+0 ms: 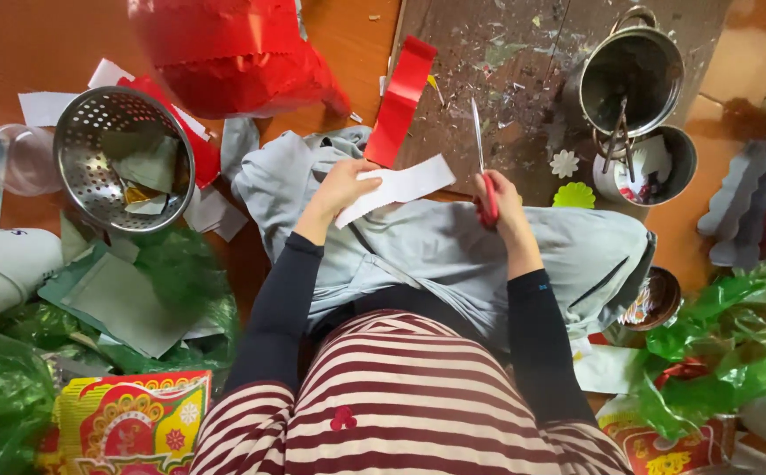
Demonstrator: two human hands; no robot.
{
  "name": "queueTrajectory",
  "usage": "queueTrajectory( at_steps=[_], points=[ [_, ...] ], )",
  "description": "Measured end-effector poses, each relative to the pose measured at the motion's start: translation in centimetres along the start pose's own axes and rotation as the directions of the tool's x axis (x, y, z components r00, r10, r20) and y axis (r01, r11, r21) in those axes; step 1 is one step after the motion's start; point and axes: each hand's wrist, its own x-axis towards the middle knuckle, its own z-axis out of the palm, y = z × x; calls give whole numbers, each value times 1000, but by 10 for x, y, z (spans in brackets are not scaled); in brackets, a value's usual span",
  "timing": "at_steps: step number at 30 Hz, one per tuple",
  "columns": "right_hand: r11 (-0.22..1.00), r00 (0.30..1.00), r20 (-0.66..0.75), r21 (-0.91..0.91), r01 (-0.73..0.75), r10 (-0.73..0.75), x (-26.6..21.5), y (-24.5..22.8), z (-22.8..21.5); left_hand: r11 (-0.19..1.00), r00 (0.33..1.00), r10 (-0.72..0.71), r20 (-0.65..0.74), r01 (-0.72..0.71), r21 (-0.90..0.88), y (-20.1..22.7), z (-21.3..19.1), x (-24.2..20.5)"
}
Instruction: Making a paper animal figure by gluing red paper strips onto a bamboo frame.
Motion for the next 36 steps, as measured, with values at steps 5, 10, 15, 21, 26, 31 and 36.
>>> queueTrajectory(
  at_steps=[5, 10, 15, 21, 26, 31, 36],
  points=[
    [952, 892, 424, 305, 23, -157, -25, 2, 7, 878, 992, 104, 66, -61, -475, 29, 5, -23],
    [915, 871, 402, 386, 118, -282, -51, -1, 55, 861, 983, 182, -14, -166, -481, 25, 21, -24],
    [822, 865, 66, 355, 446, -498, -70, -19, 78, 873, 972, 220, 78, -160, -461, 2, 39, -20],
    [873, 872, 40, 47, 485, -487, -77, -26, 66, 879, 883, 469, -37, -470, -80, 87, 32, -56],
    [816, 775, 255, 215, 537, -578, -89, -25, 54, 711, 754, 631, 184, -656, 253, 116, 26, -56],
    [869, 867, 121, 182, 459, -484, -95, -43, 50, 847, 819, 464, 338, -522, 101, 81, 42, -39],
    [798, 849, -63, 310, 517, -525, -83, -42, 42, 878, 914, 303, 271, -157, -452, 26, 72, -26]
  ],
)
